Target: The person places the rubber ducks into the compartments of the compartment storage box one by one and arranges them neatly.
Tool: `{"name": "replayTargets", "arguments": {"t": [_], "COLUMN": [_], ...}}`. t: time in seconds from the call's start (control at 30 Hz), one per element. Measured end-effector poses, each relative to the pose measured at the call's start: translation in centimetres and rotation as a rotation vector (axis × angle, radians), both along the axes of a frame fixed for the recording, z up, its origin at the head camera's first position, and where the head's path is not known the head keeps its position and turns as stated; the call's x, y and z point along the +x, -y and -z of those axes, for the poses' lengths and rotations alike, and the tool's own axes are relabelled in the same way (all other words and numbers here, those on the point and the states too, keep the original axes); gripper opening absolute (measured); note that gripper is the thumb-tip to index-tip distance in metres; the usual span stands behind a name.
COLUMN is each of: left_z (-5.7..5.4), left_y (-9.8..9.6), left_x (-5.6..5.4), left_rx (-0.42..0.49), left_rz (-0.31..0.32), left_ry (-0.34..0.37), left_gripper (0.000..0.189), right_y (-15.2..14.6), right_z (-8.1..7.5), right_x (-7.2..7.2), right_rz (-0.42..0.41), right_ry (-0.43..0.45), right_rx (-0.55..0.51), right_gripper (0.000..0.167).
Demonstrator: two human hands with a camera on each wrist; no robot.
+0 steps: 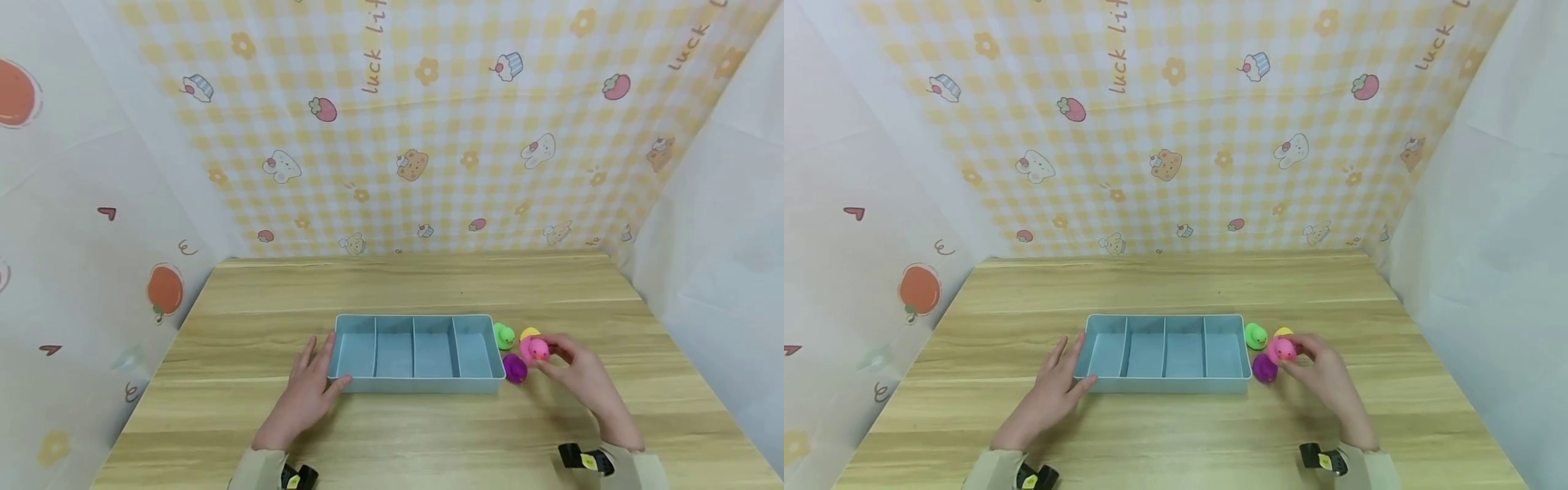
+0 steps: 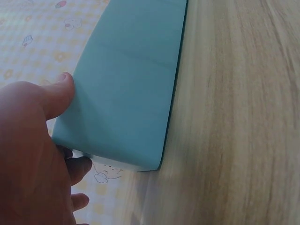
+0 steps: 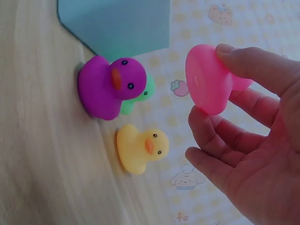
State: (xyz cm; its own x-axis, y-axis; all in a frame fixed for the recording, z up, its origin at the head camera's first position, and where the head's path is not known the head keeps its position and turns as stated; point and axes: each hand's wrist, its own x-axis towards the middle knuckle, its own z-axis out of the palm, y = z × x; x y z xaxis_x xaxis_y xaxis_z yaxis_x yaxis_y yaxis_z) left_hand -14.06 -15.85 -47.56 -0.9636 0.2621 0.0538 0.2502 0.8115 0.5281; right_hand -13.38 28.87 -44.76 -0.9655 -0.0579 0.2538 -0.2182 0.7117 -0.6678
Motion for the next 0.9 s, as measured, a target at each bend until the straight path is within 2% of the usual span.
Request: {"name": "replayTargets", "arguments": {"t": [0.17,0.33,0.67,0.9], "left_z": [-0.1,0.0,-0.3,-0.3], "left_y": [0.1,0.1,0.0,0.1], "left_x": [0.0,0.0,-0.1,-0.1], "left_rx": [0.004,0.010,0.004,0.007], "left_rz": [-0.003,0.003,0.001,0.003], "left_ry": [0.015,0.019,0.032,0.031], "left_gripper": [0.081,0.081,0.081,0.082], "right_y": [0.7,1.6,3.2,4.6], "right_z": [-0.3,-0.4,-0.3,-0.7], "right_x": [-0.2,-0.5,-1.4,-1.8], "right_rz": [-0.037,-0.049,-0.054,-0.072], "right_ry": [-0.035,-0.032,-0.024,-0.026], "right_rx": [-0.061,-0.096,-0.050,-0.081], "right_gripper": [0.037,0.034,0.033,0.034]}}
